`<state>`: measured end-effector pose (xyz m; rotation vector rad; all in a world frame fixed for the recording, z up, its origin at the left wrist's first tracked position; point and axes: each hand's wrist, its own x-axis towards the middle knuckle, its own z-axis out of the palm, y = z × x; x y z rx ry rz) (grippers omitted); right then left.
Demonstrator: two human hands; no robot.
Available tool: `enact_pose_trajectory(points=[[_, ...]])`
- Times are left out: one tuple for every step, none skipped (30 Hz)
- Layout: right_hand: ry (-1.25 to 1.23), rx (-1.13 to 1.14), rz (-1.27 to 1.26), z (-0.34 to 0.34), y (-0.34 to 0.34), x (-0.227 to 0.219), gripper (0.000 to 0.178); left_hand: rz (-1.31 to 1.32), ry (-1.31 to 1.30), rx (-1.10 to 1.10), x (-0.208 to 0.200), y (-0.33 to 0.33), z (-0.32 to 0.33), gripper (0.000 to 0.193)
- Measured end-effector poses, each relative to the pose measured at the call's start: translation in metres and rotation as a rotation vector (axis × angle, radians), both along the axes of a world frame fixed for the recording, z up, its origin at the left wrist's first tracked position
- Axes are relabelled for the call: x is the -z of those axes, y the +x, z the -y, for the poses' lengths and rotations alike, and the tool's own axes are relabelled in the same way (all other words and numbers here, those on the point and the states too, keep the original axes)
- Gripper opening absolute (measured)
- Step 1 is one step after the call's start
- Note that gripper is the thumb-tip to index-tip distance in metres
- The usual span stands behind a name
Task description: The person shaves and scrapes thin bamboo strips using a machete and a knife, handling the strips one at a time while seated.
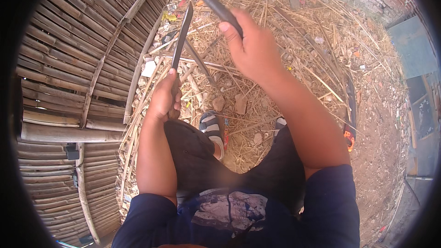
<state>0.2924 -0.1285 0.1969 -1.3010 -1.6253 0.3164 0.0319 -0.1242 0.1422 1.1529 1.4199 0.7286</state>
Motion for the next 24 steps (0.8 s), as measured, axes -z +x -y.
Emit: enact_pose_trajectory(points=[[0.083, 0.003, -0.038, 0.001, 0.000, 0.000, 0.042, 0.004, -0.009, -0.007, 0.001, 0.000, 0.000, 0.056], [0.085, -0.013, -0.042, 0.002, 0.000, 0.001, 0.039, 0.007, -0.014, -0.013, 0.001, 0.000, 0.000, 0.057], [-0.048, -0.027, 0.104, 0.000, 0.002, 0.003, 0.038, 0.007, -0.008, -0.005, 0.001, 0.000, 0.000, 0.056], [-0.181, -0.040, 0.250, -0.003, 0.004, 0.008, 0.037, 0.008, -0.001, 0.003, 0.001, 0.000, 0.000, 0.056], [-0.311, -0.052, 0.393, -0.006, 0.006, 0.013, 0.036, 0.006, 0.007, 0.012, 0.000, 0.001, 0.000, 0.056], [-0.297, -0.056, 0.422, -0.007, 0.003, 0.020, 0.037, 0.000, 0.010, 0.014, -0.002, 0.003, 0.000, 0.056], [-0.283, -0.059, 0.451, -0.007, -0.001, 0.029, 0.039, -0.005, 0.013, 0.015, -0.004, 0.007, 0.002, 0.056], [-0.269, -0.063, 0.478, -0.006, -0.006, 0.032, 0.040, -0.013, 0.016, 0.016, -0.005, 0.009, 0.003, 0.056], [-0.261, -0.060, 0.437, -0.006, -0.006, 0.031, 0.040, -0.010, 0.013, 0.005, -0.005, 0.009, 0.003, 0.056], [-0.254, -0.055, 0.396, -0.005, -0.006, 0.028, 0.040, -0.006, 0.009, -0.007, -0.004, 0.009, 0.003, 0.055], [-0.247, -0.054, 0.362, -0.004, -0.006, 0.024, 0.040, 0.003, 0.006, -0.021, -0.003, 0.009, 0.004, 0.055], [-0.221, -0.051, 0.308, -0.004, -0.005, 0.020, 0.039, 0.003, 0.004, -0.019, -0.003, 0.008, 0.004, 0.055], [-0.196, -0.048, 0.254, -0.003, -0.002, 0.014, 0.038, 0.003, 0.002, -0.018, -0.005, 0.006, 0.003, 0.055], [-0.175, -0.047, 0.200, -0.002, -0.001, 0.010, 0.037, 0.002, -0.003, -0.018, -0.005, 0.004, 0.004, 0.055], [-0.128, -0.057, 0.145, 0.000, -0.001, 0.004, 0.038, 0.003, -0.001, -0.020, -0.002, 0.002, 0.003, 0.055], [-0.082, -0.067, 0.091, 0.002, -0.001, -0.001, 0.038, 0.003, 0.001, -0.023, 0.001, 0.000, 0.002, 0.055], [-0.033, -0.069, 0.036, 0.004, 0.000, -0.004, 0.039, 0.004, 0.005, -0.019, 0.002, 0.000, 0.000, 0.055], [0.016, -0.092, 0.010, 0.001, 0.001, 0.002, 0.038, 0.007, 0.001, -0.015, 0.002, 0.000, 0.000, 0.056], [-0.093, -0.097, 0.084, -0.002, 0.004, 0.007, 0.038, 0.010, -0.006, -0.009, 0.001, 0.001, 0.000, 0.056], [-0.201, -0.102, 0.156, -0.004, 0.007, 0.013, 0.038, 0.012, -0.011, -0.004, -0.002, 0.003, 0.001, 0.056], [-0.307, -0.107, 0.229, -0.006, 0.009, 0.019, 0.038, 0.015, -0.016, 0.001, -0.003, 0.004, 0.001, 0.056], [-0.291, -0.082, 0.263, -0.007, 0.007, 0.026, 0.039, 0.019, -0.018, -0.009, -0.002, 0.006, 0.001, 0.056], [-0.271, -0.059, 0.295, -0.007, 0.002, 0.030, 0.039, 0.021, -0.017, -0.022, -0.002, 0.006, 0.000, 0.056], [-0.250, -0.035, 0.327, -0.007, -0.002, 0.031, 0.039, 0.022, -0.016, -0.035, -0.003, 0.007, -0.001, 0.056]])
